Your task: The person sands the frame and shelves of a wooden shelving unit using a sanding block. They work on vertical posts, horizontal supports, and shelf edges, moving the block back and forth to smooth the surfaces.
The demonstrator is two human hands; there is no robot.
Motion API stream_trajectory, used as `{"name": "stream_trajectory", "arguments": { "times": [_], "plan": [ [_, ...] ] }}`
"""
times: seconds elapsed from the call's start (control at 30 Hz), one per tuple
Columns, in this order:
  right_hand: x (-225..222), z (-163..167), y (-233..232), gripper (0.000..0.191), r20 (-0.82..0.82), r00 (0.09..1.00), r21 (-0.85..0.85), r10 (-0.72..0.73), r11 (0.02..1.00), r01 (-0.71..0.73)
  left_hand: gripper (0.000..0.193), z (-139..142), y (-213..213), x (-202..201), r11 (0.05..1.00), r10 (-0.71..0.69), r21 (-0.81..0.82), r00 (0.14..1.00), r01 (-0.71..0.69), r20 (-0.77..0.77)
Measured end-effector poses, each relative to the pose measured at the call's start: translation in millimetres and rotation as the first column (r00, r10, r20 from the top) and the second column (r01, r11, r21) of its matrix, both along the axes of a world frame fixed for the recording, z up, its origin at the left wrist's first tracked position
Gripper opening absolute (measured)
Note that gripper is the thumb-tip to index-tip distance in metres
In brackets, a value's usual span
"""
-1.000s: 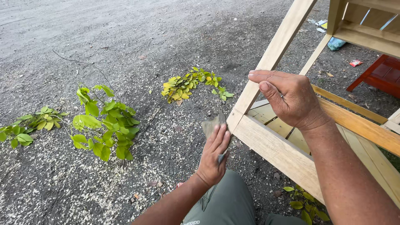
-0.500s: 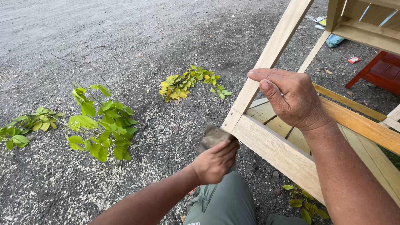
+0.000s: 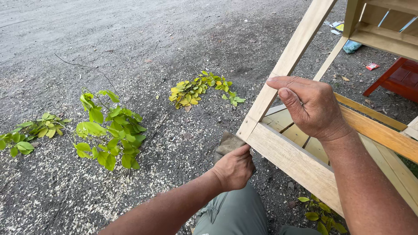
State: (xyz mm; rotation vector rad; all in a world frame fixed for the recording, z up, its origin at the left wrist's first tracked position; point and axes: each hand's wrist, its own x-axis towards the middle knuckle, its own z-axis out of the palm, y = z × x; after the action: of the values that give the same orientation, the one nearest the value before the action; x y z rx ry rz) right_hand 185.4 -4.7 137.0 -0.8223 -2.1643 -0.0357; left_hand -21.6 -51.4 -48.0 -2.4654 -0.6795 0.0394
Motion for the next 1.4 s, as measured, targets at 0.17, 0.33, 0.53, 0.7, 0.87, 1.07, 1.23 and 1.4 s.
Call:
{"name": "stream_trajectory", "arguments": {
  "times": [0.17, 0.33, 0.53, 0.7, 0.87, 1.07, 1.23, 1.4],
  "plan": [
    [0, 0, 0, 0.039, -0.02, 1.0, 0.034, 0.023, 0.999, -0.022, 0.032, -21, -17, -17, 0.993, -0.082, 0.096, 0.993, 0.074, 0.083],
    [0, 0, 0, 0.041, -0.04, 0.999, 0.003, 0.012, 1.0, -0.011, 0.027, -38, 0, -9, 0.986, -0.024, -0.159, 0.988, 0.049, 0.155],
    [0, -2, 0, 0.042, -0.046, 0.999, -0.013, 0.007, 1.0, -0.008, 0.019, -34, 0, -17, 0.996, -0.084, 0.046, 0.985, 0.077, 0.153],
    [-1, -3, -1, 0.043, -0.037, 0.999, 0.021, 0.015, 1.0, -0.014, 0.023, -12, 14, -11, 0.978, -0.177, -0.053, 0.934, 0.203, 0.31],
    [0, 0, -1, 0.042, -0.057, 0.998, -0.021, 0.021, 1.0, -0.023, 0.022, -16, -4, -30, 0.939, -0.156, -0.241, 0.929, 0.244, 0.335],
    [-2, 0, -2, 0.04, -0.045, 0.999, 0.008, 0.013, 1.0, -0.012, 0.027, -29, 2, -18, 0.98, -0.12, -0.134, 0.975, 0.146, 0.185],
    [-1, 0, -3, 0.041, -0.051, 0.998, 0.012, 0.025, 1.0, -0.025, 0.03, -28, -10, -4, 0.999, -0.038, -0.02, 0.971, 0.044, 0.236],
    [-1, -1, -3, 0.041, -0.055, 0.998, -0.022, 0.008, 1.0, -0.009, 0.029, -20, -14, -5, 0.942, 0.072, -0.331, 0.997, -0.054, 0.04]
  ]
}}
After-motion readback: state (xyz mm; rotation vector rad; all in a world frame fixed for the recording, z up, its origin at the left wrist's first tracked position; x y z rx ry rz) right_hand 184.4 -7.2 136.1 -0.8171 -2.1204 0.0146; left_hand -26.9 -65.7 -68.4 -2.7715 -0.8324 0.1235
